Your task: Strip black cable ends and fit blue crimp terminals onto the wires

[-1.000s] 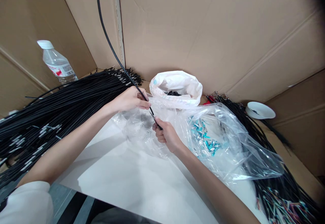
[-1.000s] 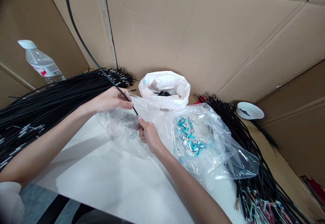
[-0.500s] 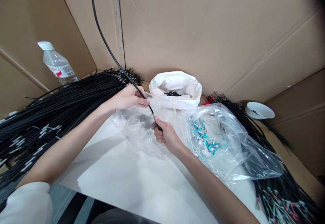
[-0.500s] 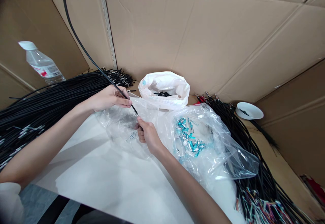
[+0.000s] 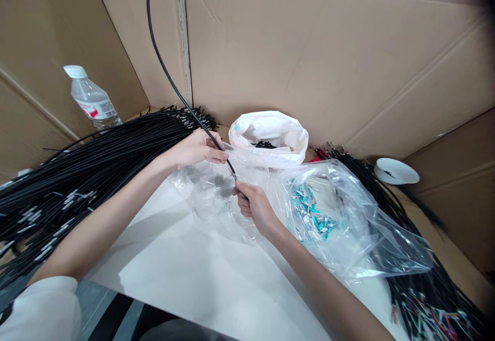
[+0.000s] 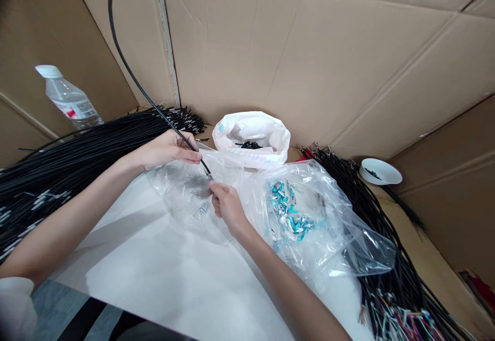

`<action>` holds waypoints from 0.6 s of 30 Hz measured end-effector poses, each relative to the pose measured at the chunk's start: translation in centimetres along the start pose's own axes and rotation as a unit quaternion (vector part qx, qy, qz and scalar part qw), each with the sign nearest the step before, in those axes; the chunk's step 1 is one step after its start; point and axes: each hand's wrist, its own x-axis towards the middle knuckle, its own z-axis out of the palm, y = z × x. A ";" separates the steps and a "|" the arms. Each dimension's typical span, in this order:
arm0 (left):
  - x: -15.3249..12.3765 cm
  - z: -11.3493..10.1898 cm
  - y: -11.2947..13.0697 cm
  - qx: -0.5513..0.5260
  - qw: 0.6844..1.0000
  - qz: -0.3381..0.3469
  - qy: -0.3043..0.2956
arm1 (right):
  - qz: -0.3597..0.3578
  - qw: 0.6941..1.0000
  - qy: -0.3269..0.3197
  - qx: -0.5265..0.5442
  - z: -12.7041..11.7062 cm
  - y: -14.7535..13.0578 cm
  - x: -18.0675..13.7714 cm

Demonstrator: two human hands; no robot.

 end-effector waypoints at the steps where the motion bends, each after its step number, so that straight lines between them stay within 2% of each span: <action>1: 0.0 0.0 0.0 0.000 1.000 0.000 0.001 | -0.015 1.000 0.010 -0.014 -0.1 0.2 0.1; 9: 0.1 -0.5 -0.1 -0.016 1.000 0.002 0.003 | -0.172 0.969 0.070 -0.165 -0.6 0.8 0.5; 18: 0.0 -1.5 0.2 -0.018 1.000 0.015 -0.007 | -0.220 0.915 0.102 -0.323 -0.3 -1.1 -1.0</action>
